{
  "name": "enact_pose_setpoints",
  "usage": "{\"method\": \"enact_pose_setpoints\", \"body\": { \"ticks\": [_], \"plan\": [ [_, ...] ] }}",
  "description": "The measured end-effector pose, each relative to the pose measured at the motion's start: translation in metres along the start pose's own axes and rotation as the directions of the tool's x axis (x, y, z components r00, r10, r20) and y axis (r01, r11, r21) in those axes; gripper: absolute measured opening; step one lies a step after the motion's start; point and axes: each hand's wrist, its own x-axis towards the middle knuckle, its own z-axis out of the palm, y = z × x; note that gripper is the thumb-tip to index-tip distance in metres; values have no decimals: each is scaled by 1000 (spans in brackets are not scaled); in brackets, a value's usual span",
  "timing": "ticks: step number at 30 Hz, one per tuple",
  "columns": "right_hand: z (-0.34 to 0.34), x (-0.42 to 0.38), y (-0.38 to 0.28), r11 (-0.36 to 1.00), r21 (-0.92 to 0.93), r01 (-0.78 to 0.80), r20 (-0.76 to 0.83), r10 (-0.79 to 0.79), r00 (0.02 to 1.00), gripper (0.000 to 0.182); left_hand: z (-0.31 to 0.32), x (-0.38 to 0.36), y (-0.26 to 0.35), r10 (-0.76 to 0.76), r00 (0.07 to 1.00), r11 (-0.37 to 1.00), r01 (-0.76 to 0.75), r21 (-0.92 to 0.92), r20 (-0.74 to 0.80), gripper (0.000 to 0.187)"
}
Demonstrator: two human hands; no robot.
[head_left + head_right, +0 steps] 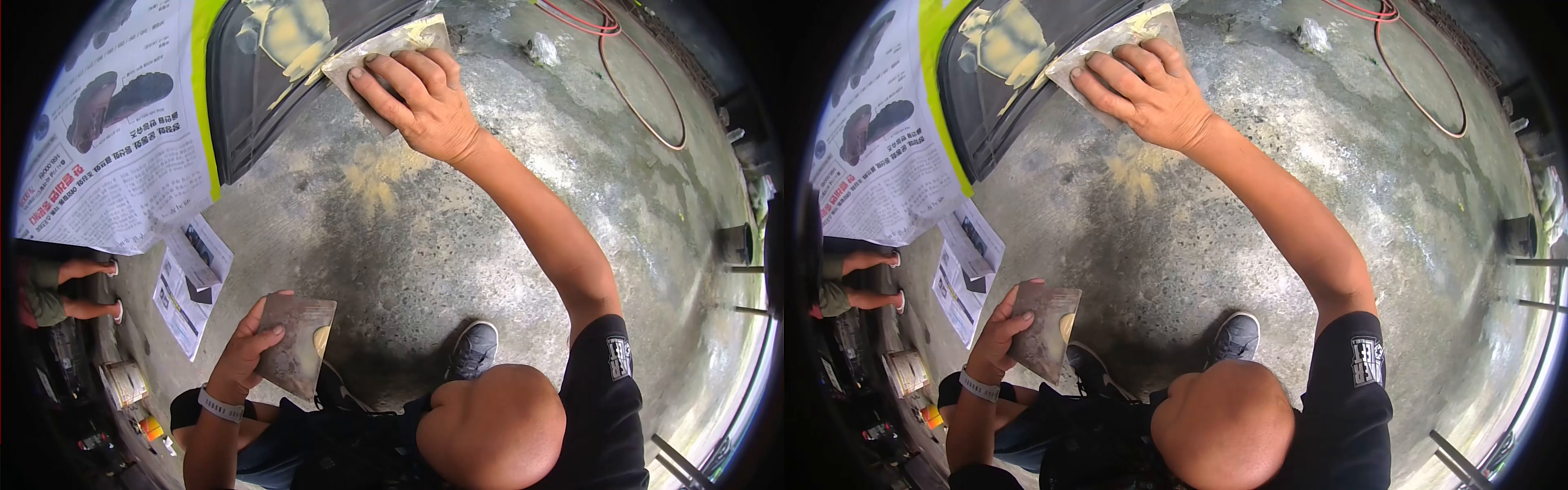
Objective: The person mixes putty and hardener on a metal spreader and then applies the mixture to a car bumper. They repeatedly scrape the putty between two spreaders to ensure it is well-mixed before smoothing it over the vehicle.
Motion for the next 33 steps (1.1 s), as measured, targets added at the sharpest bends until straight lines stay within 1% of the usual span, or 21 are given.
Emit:
{"method": "enact_pose_setpoints", "body": {
  "ticks": [2,4,10,13,17,21,23,25,26,30,33],
  "plan": [
    [11,-2,0,1000,3,2,-21,-2,1000,57,-1,1,-1,-9,1000,1000,9,-14,4,62],
    [21,-3,-1,1000,12,16,-122,-14,992,58,-1,1,-1,-13,1000,1000,13,-6,-4,62],
    [35,-14,-8,998,59,-1,-193,12,981,56,-2,1,-2,-20,1000,1000,20,-8,-22,63],
    [27,-17,-9,997,77,-28,-162,40,986,54,-3,1,-2,-24,999,1000,24,-16,-20,63],
    [17,-13,-6,997,68,-34,-180,46,983,52,-3,2,0,-31,999,999,31,-16,-13,61],
    [9,-7,-1,1000,11,-6,-145,7,989,55,-2,3,0,-26,1000,999,26,-42,5,61],
    [12,-6,-1,1000,-1,-5,-123,5,992,56,-2,6,0,-24,1000,999,24,-24,7,61],
    [23,-6,-5,1000,14,-10,-159,12,987,57,1,6,1,-25,1000,999,25,-21,7,61],
    [26,-7,-5,1000,1,12,-144,-11,990,57,2,6,2,-26,1000,999,26,-18,6,61],
    [37,-8,-4,1000,-1,17,-155,-16,988,55,0,6,0,-23,1000,1000,23,-16,-7,60],
    [43,-11,-6,999,-40,22,-159,-28,987,54,0,5,0,-32,999,999,32,-11,-17,61]
  ]
}}
